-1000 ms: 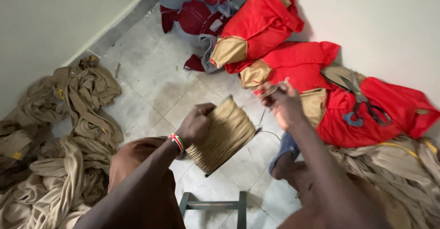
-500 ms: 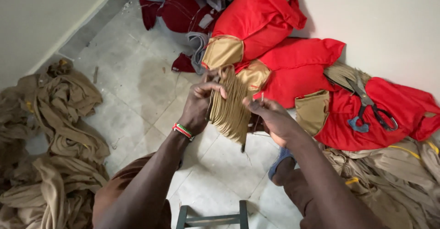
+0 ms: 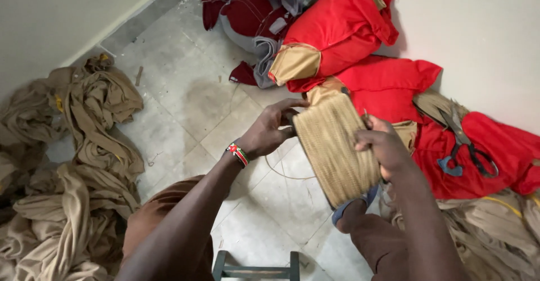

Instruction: The person sits on a stool and ties a beige cloth bundle with a thin rope, then places it aside. They repeat the tying process with another bundle and later wind a rope onto a rectangular winder, handling the rope and winder by hand.

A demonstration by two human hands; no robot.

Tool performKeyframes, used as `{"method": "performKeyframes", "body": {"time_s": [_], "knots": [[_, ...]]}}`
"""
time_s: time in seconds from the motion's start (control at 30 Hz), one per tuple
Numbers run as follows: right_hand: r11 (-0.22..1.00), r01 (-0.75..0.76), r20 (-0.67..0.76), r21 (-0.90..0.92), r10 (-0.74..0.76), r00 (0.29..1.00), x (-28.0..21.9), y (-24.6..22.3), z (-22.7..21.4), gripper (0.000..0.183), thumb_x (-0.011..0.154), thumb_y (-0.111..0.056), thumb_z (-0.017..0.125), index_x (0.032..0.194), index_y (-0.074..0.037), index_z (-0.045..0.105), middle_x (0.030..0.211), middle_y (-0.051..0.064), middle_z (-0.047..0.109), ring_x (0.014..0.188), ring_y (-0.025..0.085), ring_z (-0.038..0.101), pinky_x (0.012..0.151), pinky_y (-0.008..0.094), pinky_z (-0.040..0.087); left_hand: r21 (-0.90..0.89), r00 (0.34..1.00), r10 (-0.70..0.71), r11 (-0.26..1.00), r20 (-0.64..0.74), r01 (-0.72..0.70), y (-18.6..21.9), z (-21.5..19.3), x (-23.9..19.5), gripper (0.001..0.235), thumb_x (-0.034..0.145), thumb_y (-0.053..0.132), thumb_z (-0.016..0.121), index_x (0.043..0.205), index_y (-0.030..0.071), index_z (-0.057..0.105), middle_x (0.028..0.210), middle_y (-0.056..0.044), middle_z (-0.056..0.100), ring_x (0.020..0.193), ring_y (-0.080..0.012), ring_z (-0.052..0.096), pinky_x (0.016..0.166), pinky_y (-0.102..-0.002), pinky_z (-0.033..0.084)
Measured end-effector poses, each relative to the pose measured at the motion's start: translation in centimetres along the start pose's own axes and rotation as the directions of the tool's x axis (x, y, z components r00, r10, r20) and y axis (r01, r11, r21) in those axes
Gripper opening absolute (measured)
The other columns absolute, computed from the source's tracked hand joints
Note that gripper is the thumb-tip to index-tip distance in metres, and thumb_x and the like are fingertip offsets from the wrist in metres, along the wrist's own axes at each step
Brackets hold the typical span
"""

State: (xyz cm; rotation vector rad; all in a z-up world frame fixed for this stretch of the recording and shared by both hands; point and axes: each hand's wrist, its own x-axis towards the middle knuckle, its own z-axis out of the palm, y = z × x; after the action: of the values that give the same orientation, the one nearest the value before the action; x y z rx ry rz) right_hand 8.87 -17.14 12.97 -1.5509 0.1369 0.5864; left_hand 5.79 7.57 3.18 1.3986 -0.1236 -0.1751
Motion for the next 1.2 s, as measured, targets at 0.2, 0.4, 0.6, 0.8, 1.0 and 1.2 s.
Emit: {"method": "performKeyframes", "body": {"time_s": [0.2,0.4,0.6,0.8,1.0,1.2], "knots": [[0.928,0.058,-0.074,0.367,-0.033,0.997,2.9,3.9,-3.4,0.068,0.057,0.001,0.050,0.124,0.000,0.063,0.112,0.022,0.066,0.104,0.041,0.070,0.090,0.053,0.059,-0.427,0.996,-0.050,0.901,0.074,0.077,0.1,4.3,-1.2,0.048,0.095,0.006,0.046,0.142,0.009,0.057,0.127,-0.005,0.066,0.125,-0.0179,0.058,0.111,-0.041,0.046],[0.878,0.123,-0.321,0.463,0.037,0.946,3.9,1.4,-3.2,0.034,0.063,-0.001,0.060,0.089,-0.017,0.046,0.097,0.005,0.060,0.093,0.025,0.061,0.084,0.043,0.050,-0.596,0.788,-0.402,0.516,0.466,0.616,1.8,11.9,-4.8,0.063,0.108,0.058,0.032,0.125,0.007,0.065,0.087,-0.011,0.071,0.076,-0.0259,0.071,0.073,-0.039,0.051],[0.966,0.116,-0.397,-0.230,-0.202,0.895,2.7,4.5,-6.4,0.046,0.082,-0.008,0.086,0.112,-0.002,0.051,0.104,0.013,0.066,0.101,0.025,0.065,0.088,0.037,0.053,-0.546,0.957,-0.260,0.787,0.125,0.285,2.4,7.9,-3.7,0.031,0.102,0.013,0.047,0.081,0.003,0.068,0.058,-0.004,0.054,0.052,-0.0122,0.057,0.051,-0.025,0.045],[0.906,0.044,0.048,-0.422,-0.026,0.999,1.9,7.9,-1.9,0.043,0.072,-0.005,0.084,0.097,-0.006,0.049,0.090,0.004,0.047,0.095,0.023,0.051,0.081,0.036,0.039,-0.479,0.948,0.089,0.846,-0.306,-0.234,6.7,-1.5,1.2,0.049,0.109,0.045,0.043,0.133,0.009,0.064,0.129,-0.014,0.072,0.118,-0.0238,0.069,0.096,-0.038,0.055],[0.983,-0.030,0.183,0.183,-0.004,0.983,3.0,10.2,-2.2,0.037,0.070,0.015,0.083,0.089,-0.009,0.060,0.084,0.005,0.067,0.084,0.021,0.073,0.072,0.033,0.055,-0.299,0.935,-0.260,0.937,-0.242,0.183,7.6,4.5,-3.2,0.072,0.099,0.048,0.051,0.154,0.002,0.044,0.152,-0.025,0.050,0.139,-0.0396,0.048,0.110,-0.058,0.041],[0.949,0.104,-0.232,0.298,-0.034,0.972,3.5,4.1,-4.9,0.043,0.093,-0.012,0.076,0.082,-0.029,0.038,0.080,-0.017,0.053,0.079,0.006,0.057,0.066,0.023,0.041,-0.653,0.653,-0.696,0.350,0.298,0.672,-0.5,10.1,-6.4,0.032,0.095,0.034,0.045,0.111,0.013,0.063,0.072,-0.014,0.068,0.055,-0.0271,0.068,0.031,-0.027,0.034]]}}
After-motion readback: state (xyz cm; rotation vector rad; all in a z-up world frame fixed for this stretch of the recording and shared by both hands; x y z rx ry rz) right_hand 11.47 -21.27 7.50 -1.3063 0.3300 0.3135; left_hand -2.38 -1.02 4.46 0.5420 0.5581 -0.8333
